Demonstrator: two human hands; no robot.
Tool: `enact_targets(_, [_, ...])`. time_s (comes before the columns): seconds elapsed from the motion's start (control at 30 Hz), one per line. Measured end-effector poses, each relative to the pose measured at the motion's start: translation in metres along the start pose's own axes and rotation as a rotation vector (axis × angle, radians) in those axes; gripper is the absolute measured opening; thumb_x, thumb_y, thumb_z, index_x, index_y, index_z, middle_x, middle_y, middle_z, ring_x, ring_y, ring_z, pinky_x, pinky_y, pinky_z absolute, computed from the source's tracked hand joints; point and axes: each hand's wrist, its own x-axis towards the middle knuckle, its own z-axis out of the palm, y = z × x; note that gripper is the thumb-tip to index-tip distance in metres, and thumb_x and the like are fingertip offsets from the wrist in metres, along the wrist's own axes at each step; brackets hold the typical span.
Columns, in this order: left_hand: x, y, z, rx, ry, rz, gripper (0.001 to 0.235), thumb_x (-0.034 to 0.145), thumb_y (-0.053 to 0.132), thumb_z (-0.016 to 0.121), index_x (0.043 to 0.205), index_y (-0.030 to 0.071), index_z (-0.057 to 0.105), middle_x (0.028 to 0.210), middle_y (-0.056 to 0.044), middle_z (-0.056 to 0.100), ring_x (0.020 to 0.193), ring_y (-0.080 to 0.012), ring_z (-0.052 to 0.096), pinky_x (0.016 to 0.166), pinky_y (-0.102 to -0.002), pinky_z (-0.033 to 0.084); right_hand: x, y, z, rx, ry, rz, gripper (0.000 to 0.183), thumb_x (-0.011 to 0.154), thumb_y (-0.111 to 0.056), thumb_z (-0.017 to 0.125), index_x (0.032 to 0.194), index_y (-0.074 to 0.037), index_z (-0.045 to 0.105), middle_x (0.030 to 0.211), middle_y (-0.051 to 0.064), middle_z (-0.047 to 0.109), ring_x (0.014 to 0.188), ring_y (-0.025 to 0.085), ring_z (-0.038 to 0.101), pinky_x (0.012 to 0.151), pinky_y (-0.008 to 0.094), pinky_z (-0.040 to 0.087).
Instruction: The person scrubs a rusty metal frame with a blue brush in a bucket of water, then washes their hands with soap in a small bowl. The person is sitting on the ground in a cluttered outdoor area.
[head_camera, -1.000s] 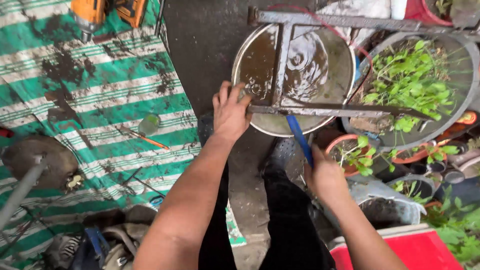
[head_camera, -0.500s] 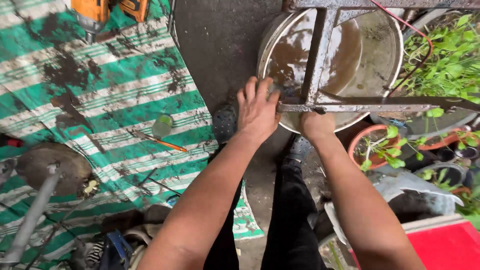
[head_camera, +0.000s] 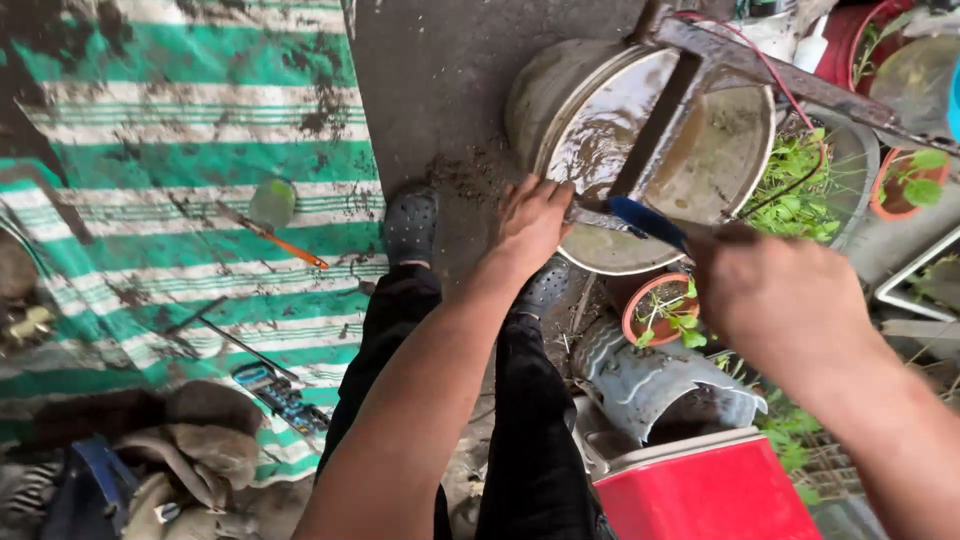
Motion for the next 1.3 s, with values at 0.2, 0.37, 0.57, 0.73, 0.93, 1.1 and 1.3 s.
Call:
enact_targets(0.2, [-0.003, 0.005, -0.008, -0.199, -0.061, -0.06, 0.056, 0.103, 0.035, 0.07, 0.156, 0.021, 0.058, 0.158, -0.008, 0.065, 0.155, -0.0363, 0.047, 0.133, -0.067, 0.025, 0.106, -0.082, -0.038, -0.333, -0.45, -0.127, 0.03, 0.116, -0.018, 0.048, 0.133, -0.019, 0.073, 0.12, 0.004, 0.082, 0.112, 0.024, 0.081, 0.085, 0.039, 0.073])
enact_targets(0.37, [0.004, 0.007, -0.015, -0.21, -0.238, -0.045, 0.061, 0.111, 0.013, 0.048, 0.17, 0.027, 0.042, 0.167, -0.005, 0.058, 0.167, -0.0377, 0.031, 0.137, -0.068, 0.014, 0.125, -0.096, -0.087, -0.439, -0.526, 0.015, 0.029, 0.122, -0.023, 0.052, 0.116, -0.023, 0.08, 0.081, -0.004, 0.067, 0.062, 0.01, 0.061, 0.045, 0.023, 0.055])
enact_targets(0.57, [0.012, 0.001, -0.001, -0.056, -0.099, 0.086, 0.048, 0.101, 0.025, 0.068, 0.149, 0.022, 0.066, 0.144, -0.006, 0.072, 0.145, -0.0325, 0.053, 0.119, -0.063, 0.039, 0.108, -0.107, -0.066, -0.528, -0.634, -0.123, 0.021, 0.12, -0.018, 0.052, 0.123, -0.017, 0.073, 0.079, -0.002, 0.062, 0.064, 0.012, 0.062, 0.049, 0.021, 0.065])
enact_targets(0.73, [0.008, 0.008, -0.006, -0.135, -0.129, 0.012, 0.045, 0.105, 0.013, 0.057, 0.148, 0.025, 0.064, 0.15, -0.003, 0.07, 0.154, -0.0343, 0.046, 0.126, -0.066, 0.032, 0.14, -0.101, -0.039, -0.466, -0.537, -0.171, 0.026, 0.117, -0.009, 0.058, 0.141, -0.015, 0.063, 0.114, 0.002, 0.071, 0.084, 0.011, 0.072, 0.065, 0.023, 0.073])
enact_targets(0.93, [-0.003, 0.032, -0.039, -0.444, -0.349, -0.223, 0.074, 0.102, 0.043, 0.076, 0.165, 0.02, 0.047, 0.131, -0.007, 0.077, 0.114, -0.0231, 0.077, 0.101, -0.041, 0.065, 0.186, -0.07, -0.015, -0.469, -0.404, 0.031, 0.038, 0.116, -0.014, 0.056, 0.151, -0.002, 0.059, 0.132, 0.018, 0.069, 0.085, 0.012, 0.082, 0.067, 0.025, 0.073])
enact_targets(1.1, [0.016, 0.04, 0.089, -0.653, -0.2, -0.417, 0.066, 0.1, 0.033, 0.083, 0.161, 0.031, 0.059, 0.14, -0.013, 0.077, 0.124, -0.0427, 0.077, 0.096, -0.064, 0.068, 0.234, -0.06, 0.093, -0.197, -0.128, 0.006, 0.039, 0.109, -0.018, 0.052, 0.12, -0.017, 0.09, 0.107, 0.007, 0.089, 0.104, 0.031, 0.087, 0.075, 0.052, 0.07])
enact_targets(1.3, [-0.015, 0.064, -0.036, -0.933, -0.255, -0.689, 0.049, 0.118, 0.019, 0.055, 0.166, 0.021, 0.051, 0.131, -0.014, 0.073, 0.082, -0.0184, 0.076, 0.06, -0.025, 0.069, 0.08, -0.052, -0.076, 0.067, -0.506, 0.16, 0.035, 0.116, -0.011, 0.048, 0.146, -0.009, 0.068, 0.13, 0.019, 0.08, 0.127, 0.038, 0.077, 0.11, 0.056, 0.069])
